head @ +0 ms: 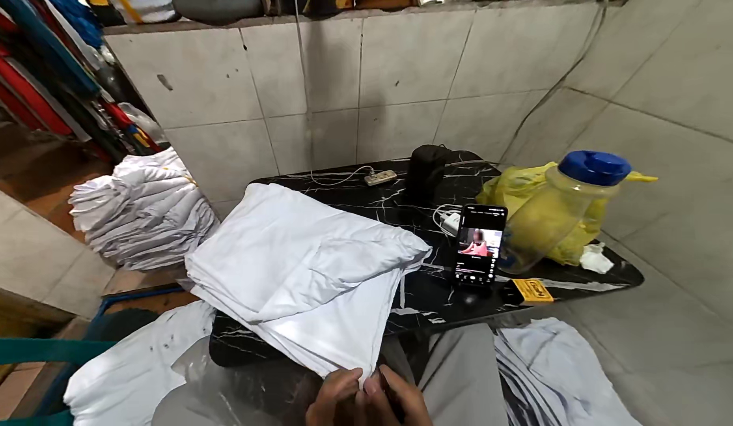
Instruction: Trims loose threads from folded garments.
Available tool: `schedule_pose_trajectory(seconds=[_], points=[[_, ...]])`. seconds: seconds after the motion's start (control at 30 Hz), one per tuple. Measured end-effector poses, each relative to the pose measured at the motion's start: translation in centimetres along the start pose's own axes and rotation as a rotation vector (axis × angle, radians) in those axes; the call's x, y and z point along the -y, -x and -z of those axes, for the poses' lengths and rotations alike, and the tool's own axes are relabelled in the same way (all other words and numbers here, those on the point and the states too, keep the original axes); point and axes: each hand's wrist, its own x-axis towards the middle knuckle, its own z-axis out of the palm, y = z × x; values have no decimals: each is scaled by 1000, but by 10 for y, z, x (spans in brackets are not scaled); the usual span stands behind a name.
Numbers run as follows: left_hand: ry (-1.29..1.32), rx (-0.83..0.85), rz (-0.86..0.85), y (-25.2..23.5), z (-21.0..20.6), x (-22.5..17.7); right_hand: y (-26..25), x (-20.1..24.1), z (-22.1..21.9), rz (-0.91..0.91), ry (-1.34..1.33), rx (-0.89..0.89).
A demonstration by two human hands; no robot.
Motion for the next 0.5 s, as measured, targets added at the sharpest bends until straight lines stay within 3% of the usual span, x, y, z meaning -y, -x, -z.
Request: schedule_pose_trajectory(seconds=[0.13, 0.27, 0.4, 0.5], points=[[-234, 63, -202, -8, 3, 11, 2, 0, 6, 28, 78, 7], [-240, 10, -304, -12, 6, 14, 5, 7, 13, 90, 167, 10], [-82, -27, -166, -19, 12, 8, 6, 5, 27, -77, 145, -18], [60, -7, -67, -21, 16, 5, 6, -4, 35, -50, 256, -64]])
